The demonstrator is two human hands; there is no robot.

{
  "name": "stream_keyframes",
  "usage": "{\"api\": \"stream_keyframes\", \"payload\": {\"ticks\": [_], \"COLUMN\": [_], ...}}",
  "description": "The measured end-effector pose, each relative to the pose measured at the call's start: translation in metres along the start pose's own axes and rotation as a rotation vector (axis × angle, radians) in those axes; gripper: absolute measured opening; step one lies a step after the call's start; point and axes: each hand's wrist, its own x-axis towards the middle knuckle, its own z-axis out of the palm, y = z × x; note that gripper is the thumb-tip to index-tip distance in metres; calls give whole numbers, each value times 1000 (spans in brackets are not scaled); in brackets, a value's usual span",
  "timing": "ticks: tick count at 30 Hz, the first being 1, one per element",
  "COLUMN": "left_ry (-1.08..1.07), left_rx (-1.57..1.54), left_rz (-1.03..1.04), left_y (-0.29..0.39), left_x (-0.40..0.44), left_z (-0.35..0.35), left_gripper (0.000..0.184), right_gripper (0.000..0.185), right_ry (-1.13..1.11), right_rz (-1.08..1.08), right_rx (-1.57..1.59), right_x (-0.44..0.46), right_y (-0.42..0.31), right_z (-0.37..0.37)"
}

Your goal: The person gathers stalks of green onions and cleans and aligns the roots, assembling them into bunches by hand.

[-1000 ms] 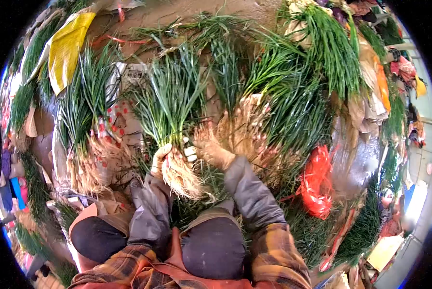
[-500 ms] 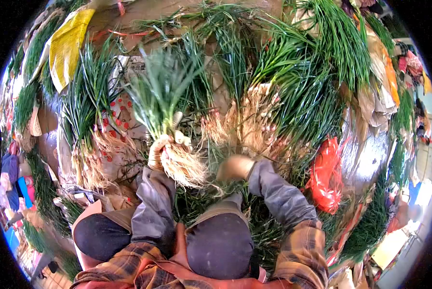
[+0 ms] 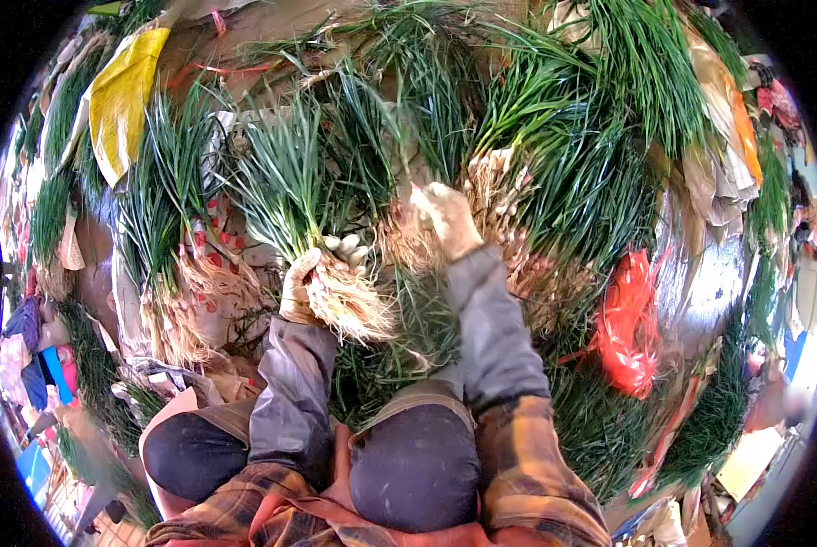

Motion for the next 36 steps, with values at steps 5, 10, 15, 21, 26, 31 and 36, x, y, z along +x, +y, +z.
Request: {"api": "stream_keyframes", "payload": {"ticks": [5, 10, 15, 21, 26, 31, 36], "left_ry": [74, -21, -132, -113, -4, 23, -28], "left_rx": [220, -53, -103, -102, -27, -28, -46], "left_rz": [-32, -45, -109, -92, -121, -99, -133], "left_y": [-12, -19, -12, -10, -17, -18, -7], "left_x": [17, 5, -2, 0, 6, 6, 1], "left_z": [-29, -3, -11, -5, -17, -14, -15], "left_gripper": [30, 24, 31, 19, 24, 22, 19], "right_gripper": [12, 31, 26, 23, 36, 26, 29], "right_ry": [-146, -252, -547, -43, -131, 32, 115], "right_rz": [-630, 38, 113, -267, 208, 5, -23], "right_rx": [-566, 242, 846, -247, 80, -223, 1052], "right_x": [-68, -64, -16, -25, -27, -10, 5], "right_y": [-18, -29, 4, -36, -48, 3, 29], "right_z": [31, 22, 82, 78, 63, 87, 17]}}
